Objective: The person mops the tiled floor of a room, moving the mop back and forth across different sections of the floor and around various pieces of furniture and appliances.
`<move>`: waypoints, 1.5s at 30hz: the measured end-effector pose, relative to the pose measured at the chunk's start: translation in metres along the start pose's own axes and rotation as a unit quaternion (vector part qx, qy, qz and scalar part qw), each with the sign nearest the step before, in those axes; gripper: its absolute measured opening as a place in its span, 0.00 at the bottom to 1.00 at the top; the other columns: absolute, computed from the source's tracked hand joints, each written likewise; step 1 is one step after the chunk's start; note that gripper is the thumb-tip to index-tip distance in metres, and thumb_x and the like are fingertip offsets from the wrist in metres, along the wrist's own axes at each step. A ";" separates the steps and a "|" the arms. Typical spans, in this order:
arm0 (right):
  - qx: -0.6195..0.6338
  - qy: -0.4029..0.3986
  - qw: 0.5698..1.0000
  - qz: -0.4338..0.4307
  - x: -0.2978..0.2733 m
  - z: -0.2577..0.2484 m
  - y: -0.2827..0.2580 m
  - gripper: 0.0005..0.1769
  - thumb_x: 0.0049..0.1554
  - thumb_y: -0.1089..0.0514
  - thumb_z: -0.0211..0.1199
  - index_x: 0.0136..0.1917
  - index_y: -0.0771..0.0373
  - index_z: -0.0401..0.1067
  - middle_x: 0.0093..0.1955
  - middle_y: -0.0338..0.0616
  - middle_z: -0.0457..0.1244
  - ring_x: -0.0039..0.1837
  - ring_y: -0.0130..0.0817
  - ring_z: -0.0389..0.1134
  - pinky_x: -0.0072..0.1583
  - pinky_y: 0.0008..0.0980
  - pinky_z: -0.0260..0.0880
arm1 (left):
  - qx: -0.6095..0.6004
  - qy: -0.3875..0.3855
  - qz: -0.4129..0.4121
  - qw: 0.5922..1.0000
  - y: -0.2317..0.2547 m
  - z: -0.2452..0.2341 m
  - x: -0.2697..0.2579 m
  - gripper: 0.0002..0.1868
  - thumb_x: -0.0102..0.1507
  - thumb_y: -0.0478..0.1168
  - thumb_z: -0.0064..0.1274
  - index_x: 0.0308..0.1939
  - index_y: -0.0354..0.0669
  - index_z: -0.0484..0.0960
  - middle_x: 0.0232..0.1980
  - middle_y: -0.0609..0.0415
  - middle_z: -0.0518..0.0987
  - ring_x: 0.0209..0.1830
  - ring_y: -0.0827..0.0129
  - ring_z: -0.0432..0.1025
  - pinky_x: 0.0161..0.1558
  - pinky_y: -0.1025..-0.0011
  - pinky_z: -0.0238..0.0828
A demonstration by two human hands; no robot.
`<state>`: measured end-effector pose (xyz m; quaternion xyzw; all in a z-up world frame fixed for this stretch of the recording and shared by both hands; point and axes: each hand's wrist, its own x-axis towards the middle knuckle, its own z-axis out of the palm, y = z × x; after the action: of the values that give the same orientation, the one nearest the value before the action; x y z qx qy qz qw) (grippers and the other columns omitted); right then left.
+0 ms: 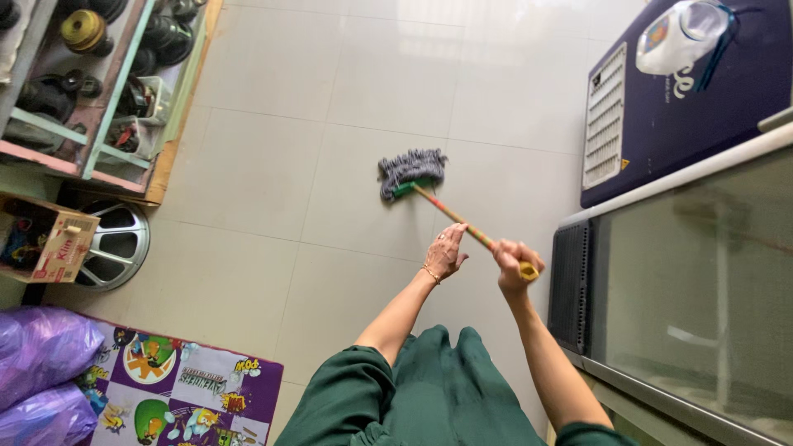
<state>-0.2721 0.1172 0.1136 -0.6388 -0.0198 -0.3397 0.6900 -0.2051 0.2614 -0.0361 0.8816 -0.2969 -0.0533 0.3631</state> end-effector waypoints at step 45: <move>0.022 -0.026 0.998 0.053 0.060 0.290 0.108 0.05 0.50 0.70 0.57 0.34 0.75 0.64 0.29 0.46 0.58 0.32 0.30 0.60 0.36 0.33 0.64 | 0.057 0.052 -0.085 0.993 -0.269 -0.186 0.094 0.09 0.62 0.45 0.58 0.37 0.45 0.77 0.39 0.48 0.80 0.43 0.50 0.76 0.45 0.55 0.75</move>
<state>-0.0546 0.3451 0.1003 -0.6319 -0.0114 -0.2854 0.7205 0.0599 0.4726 -0.0693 0.9245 -0.2038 -0.0212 0.3215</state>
